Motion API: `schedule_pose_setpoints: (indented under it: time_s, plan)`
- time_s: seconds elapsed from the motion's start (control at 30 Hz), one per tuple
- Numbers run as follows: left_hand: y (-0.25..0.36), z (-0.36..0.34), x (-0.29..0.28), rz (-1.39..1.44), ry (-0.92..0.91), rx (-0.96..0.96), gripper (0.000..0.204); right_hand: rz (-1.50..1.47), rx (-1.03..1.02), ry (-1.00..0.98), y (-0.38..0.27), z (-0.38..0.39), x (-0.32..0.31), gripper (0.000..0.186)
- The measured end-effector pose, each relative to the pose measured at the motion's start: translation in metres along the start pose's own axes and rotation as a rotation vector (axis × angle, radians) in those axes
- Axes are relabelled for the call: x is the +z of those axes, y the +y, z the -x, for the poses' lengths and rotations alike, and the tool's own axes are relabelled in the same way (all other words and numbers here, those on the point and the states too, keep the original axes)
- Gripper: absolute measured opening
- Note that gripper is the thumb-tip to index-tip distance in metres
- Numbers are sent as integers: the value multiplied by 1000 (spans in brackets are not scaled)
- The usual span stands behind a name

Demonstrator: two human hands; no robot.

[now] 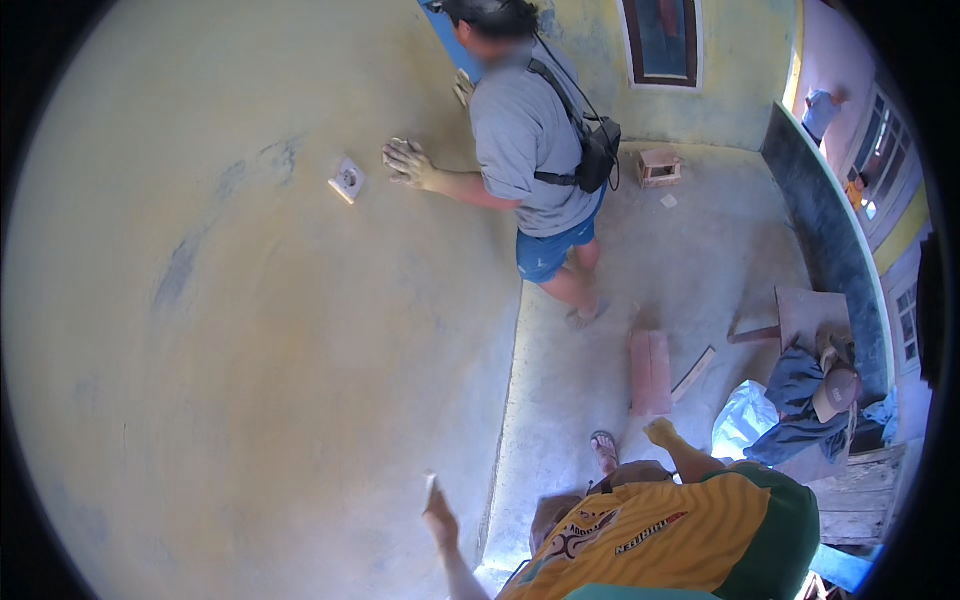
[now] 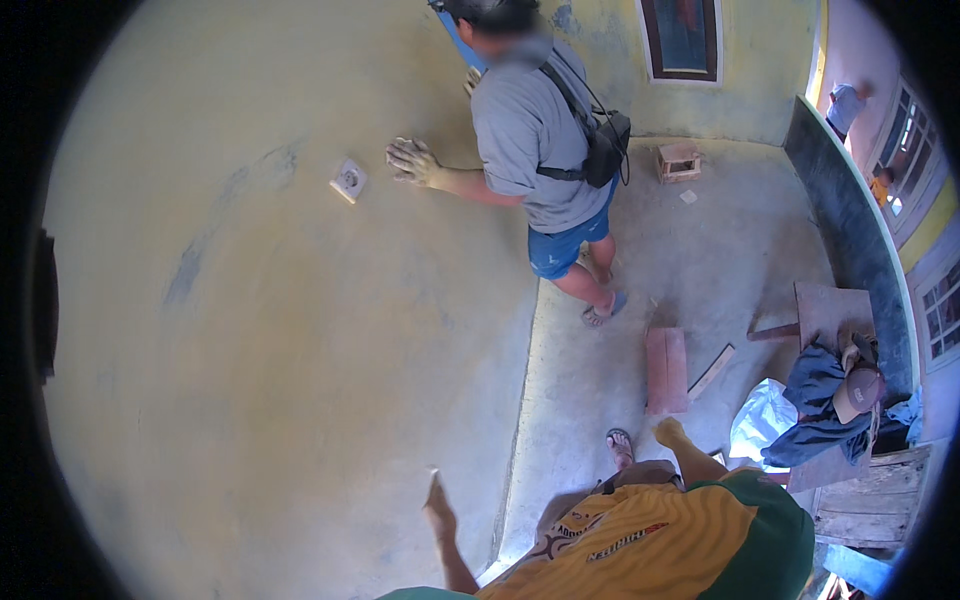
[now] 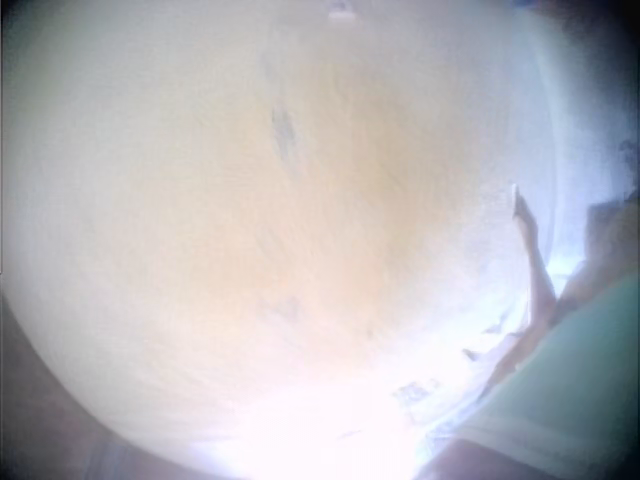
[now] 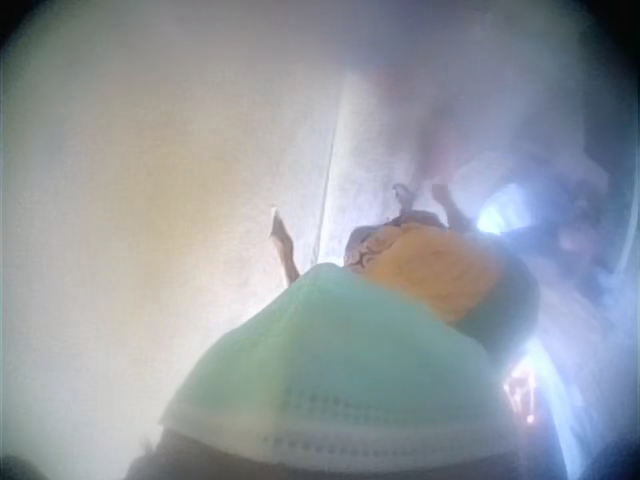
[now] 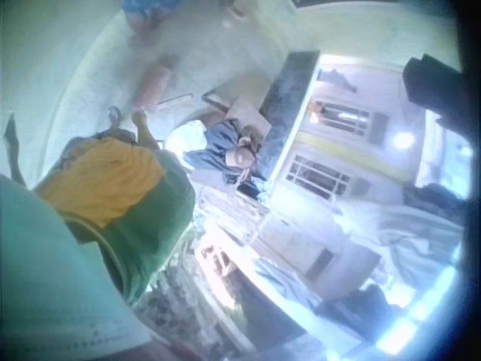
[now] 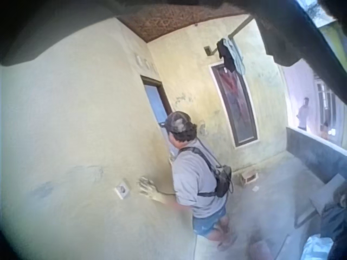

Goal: The person smooths a freshly plastered wall using a small handheld tool, working in circular and linear motions across the surface. They move along the wall, occasionally stepping back to reposition, and continue smoothing different sections.

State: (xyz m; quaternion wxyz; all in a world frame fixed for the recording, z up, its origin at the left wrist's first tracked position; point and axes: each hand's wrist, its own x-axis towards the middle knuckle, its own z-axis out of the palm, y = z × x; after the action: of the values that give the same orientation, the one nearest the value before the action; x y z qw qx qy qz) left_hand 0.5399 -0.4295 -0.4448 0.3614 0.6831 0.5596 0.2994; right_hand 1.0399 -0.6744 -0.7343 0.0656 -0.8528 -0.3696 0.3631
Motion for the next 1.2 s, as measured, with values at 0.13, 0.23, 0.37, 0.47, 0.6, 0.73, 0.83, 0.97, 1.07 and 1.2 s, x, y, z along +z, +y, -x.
schedule_pose_setpoints:
  time_s: [0.13, 0.23, 0.37, 0.47, 0.6, 0.73, 0.83, 0.97, 1.07, 1.2]
  plan:
    - [54, 4, 65, 234, -259, -11, 38, -390, -369, -66, -113, 5, -44, 38]
    - [68, 28, 53, 448, -343, 29, 37, -1069, -377, -649, -251, 67, -96, 58]
    - [77, 61, 30, 577, -444, -23, 37, -980, -423, -854, -340, 144, -114, 55]
    - [30, 93, -15, 632, -235, -163, 38, -423, -704, -660, -380, 189, -90, 42]
    - [-44, 141, -55, 576, -247, -281, 38, -520, -579, -717, -387, 243, -24, 31]
    - [-69, 192, -66, 522, -257, -388, 41, -930, -224, -939, -391, 312, 17, 42]
    - [-87, 221, -56, 576, -171, -436, 50, -856, -219, -909, -404, 345, 28, 46]
    - [-106, 250, -56, 611, -157, -437, 48, -519, -411, -805, -390, 320, 73, 52]
    - [-186, 288, -58, 433, -111, -374, 51, -438, -365, -788, -390, 304, 114, 44]
    - [-351, 408, -63, 190, 238, -526, 29, -71, -1031, -376, -314, 243, 175, 36]
